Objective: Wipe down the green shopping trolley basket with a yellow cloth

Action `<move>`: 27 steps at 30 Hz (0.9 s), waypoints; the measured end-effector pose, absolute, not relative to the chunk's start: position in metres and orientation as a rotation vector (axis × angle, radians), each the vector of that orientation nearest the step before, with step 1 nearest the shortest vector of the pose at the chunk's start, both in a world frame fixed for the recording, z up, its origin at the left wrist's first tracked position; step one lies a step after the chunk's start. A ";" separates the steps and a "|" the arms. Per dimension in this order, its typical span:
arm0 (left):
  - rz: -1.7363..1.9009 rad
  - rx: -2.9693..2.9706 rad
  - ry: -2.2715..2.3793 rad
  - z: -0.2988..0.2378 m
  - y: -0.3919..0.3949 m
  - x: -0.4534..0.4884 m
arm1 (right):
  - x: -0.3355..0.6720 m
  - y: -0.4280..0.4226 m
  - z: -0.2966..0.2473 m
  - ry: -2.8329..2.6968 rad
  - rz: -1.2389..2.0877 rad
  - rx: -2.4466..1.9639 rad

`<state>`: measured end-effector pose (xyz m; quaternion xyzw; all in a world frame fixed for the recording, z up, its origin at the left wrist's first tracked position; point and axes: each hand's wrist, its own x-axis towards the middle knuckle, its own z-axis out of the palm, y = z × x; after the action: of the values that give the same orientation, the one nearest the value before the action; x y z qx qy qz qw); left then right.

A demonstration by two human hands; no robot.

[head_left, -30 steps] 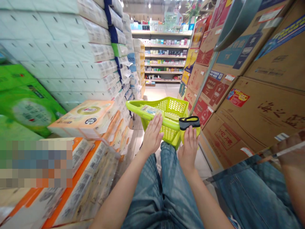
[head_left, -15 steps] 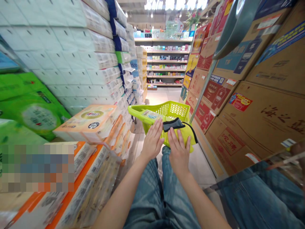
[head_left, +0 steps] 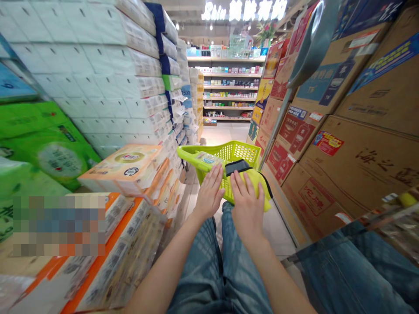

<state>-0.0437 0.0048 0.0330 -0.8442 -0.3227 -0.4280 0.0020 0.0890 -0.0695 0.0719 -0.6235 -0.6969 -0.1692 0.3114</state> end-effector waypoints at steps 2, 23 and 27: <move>-1.330 -2.636 -1.030 0.033 0.005 -0.045 | 0.077 -0.069 0.080 -1.884 -0.407 -1.643; -1.397 -2.652 -1.023 0.035 0.002 -0.042 | 0.095 -0.064 0.032 -1.947 -0.556 -1.527; -1.353 -2.663 -0.995 0.038 0.002 -0.044 | 0.103 -0.064 0.035 -1.979 -0.527 -1.506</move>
<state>-0.0441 0.0025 0.0378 -0.8459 -0.3160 -0.4297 -0.0034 0.1030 -0.0644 0.0354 -0.5659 -0.7438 -0.1980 0.2955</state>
